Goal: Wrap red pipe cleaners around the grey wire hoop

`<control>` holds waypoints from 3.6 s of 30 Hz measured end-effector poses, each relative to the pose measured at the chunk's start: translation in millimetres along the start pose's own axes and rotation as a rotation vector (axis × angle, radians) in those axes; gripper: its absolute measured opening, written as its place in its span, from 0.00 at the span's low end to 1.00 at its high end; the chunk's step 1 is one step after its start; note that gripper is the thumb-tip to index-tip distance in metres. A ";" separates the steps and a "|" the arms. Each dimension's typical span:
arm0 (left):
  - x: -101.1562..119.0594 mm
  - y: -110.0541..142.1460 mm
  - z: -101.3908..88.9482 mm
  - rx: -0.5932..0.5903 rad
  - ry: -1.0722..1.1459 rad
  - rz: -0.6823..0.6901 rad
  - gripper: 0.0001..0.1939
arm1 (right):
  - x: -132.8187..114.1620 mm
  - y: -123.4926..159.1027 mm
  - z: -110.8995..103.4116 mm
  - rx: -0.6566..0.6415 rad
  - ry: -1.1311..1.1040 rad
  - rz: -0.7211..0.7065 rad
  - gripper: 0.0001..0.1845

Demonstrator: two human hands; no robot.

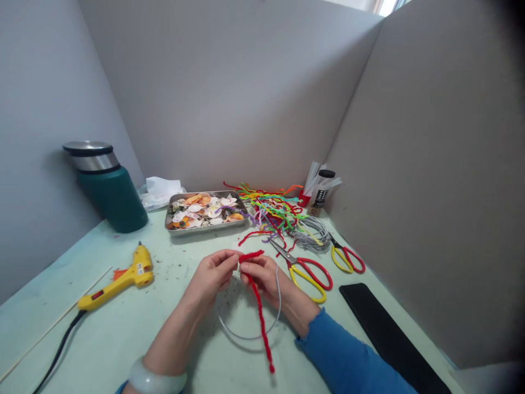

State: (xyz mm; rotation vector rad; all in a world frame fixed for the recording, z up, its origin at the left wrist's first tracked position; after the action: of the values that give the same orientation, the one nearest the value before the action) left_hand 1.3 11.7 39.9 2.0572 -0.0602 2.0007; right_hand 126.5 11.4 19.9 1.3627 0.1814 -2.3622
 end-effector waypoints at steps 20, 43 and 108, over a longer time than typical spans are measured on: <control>-8.2 -3.4 -4.5 -0.066 -0.015 -0.051 0.16 | -1.7 -2.6 -2.4 0.026 0.122 -0.109 0.10; -11.8 -4.1 -6.5 -0.110 0.031 -0.111 0.17 | 15.9 -1.0 -9.6 -0.347 -0.532 0.470 0.07; -4.8 -3.5 -8.7 -0.011 0.015 -0.094 0.17 | -7.0 -8.1 -14.1 0.101 0.247 -0.270 0.10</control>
State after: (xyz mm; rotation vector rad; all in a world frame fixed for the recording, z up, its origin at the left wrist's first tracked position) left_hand -6.6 16.2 34.7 1.9994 0.0285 1.9553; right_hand 137.6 25.1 17.9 1.7781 0.3391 -2.4363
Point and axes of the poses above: each hand's wrist, its own y-axis away from the middle knuckle, its own z-axis out of the palm, x = y × z, the point moved 3 cm from there along -y, towards the middle knuckle, and after that the axes turned 14 degrees about -y, right-handed, at the moved point
